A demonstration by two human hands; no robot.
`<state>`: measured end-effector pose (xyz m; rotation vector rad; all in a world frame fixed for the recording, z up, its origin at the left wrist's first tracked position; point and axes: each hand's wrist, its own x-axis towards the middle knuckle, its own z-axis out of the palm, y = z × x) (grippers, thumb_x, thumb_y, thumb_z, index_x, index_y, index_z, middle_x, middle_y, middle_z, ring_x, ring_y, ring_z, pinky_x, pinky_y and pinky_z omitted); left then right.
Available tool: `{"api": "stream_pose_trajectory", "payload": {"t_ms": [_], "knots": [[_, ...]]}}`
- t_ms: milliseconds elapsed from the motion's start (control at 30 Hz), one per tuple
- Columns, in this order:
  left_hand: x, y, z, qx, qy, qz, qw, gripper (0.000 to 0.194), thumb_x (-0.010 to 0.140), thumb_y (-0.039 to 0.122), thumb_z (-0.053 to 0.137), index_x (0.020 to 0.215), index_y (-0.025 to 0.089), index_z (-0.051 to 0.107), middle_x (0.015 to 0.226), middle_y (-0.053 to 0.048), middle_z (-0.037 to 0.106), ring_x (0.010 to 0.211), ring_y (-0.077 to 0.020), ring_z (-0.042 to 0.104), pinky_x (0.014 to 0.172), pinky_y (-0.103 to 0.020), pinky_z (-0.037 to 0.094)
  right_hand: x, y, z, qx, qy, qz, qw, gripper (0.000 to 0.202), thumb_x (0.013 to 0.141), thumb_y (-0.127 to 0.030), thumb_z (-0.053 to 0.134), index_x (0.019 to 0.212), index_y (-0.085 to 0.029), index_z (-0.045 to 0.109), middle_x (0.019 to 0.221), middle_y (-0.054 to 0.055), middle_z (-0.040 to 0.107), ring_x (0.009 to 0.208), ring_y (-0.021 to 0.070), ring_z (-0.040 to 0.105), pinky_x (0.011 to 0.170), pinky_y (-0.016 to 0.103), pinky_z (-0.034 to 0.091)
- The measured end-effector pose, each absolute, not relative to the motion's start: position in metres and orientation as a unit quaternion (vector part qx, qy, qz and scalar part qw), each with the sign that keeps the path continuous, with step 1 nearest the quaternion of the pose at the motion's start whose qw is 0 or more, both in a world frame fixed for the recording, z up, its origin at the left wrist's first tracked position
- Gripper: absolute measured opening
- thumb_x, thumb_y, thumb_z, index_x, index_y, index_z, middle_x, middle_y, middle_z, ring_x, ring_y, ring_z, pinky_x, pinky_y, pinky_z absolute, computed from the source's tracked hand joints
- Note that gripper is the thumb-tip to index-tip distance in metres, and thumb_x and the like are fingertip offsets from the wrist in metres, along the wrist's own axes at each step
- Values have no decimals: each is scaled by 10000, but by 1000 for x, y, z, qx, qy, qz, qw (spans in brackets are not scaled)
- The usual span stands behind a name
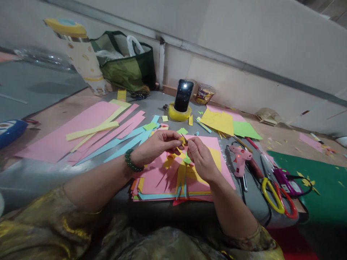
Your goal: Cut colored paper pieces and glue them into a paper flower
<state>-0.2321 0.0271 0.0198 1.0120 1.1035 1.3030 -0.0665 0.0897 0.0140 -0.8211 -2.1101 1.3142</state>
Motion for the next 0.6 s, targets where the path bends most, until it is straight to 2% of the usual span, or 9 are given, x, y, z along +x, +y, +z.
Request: {"api": "stream_pose_trajectory", "payload": {"t_ms": [267, 467, 533, 600], "knots": [[-233, 27, 19, 442, 464, 545, 540, 246, 701, 353, 803, 760, 156, 668, 697, -3, 695, 632, -109, 619, 637, -232, 518, -66, 89, 13, -303, -773, 487, 272, 358, 943, -558, 435, 803, -229, 462, 602, -55, 403, 555, 120, 388, 508, 265, 278], [-232, 26, 21, 456, 472, 539, 528, 231, 726, 354, 781, 749, 154, 668, 676, 2, 668, 618, -107, 610, 614, -229, 499, -66, 92, 16, -311, -718, 511, 357, 399, 890, -613, 503, 876, -216, 535, 593, -65, 385, 533, 109, 368, 493, 257, 287], [-232, 25, 22, 475, 475, 526, 521, 225, 737, 352, 769, 741, 154, 664, 652, 2, 655, 603, -109, 605, 591, -227, 484, -67, 92, 19, -308, -718, 515, 352, 378, 828, -583, 600, 877, -210, 558, 574, -77, 366, 512, 100, 347, 479, 253, 279], [-232, 24, 22, 496, 476, 509, 518, 221, 746, 349, 756, 729, 153, 656, 630, 5, 641, 586, -108, 595, 572, -223, 469, -69, 91, 22, -300, -735, 505, 340, 310, 783, -499, 662, 799, -207, 561, 561, -77, 379, 502, 91, 342, 475, 249, 281]]}}
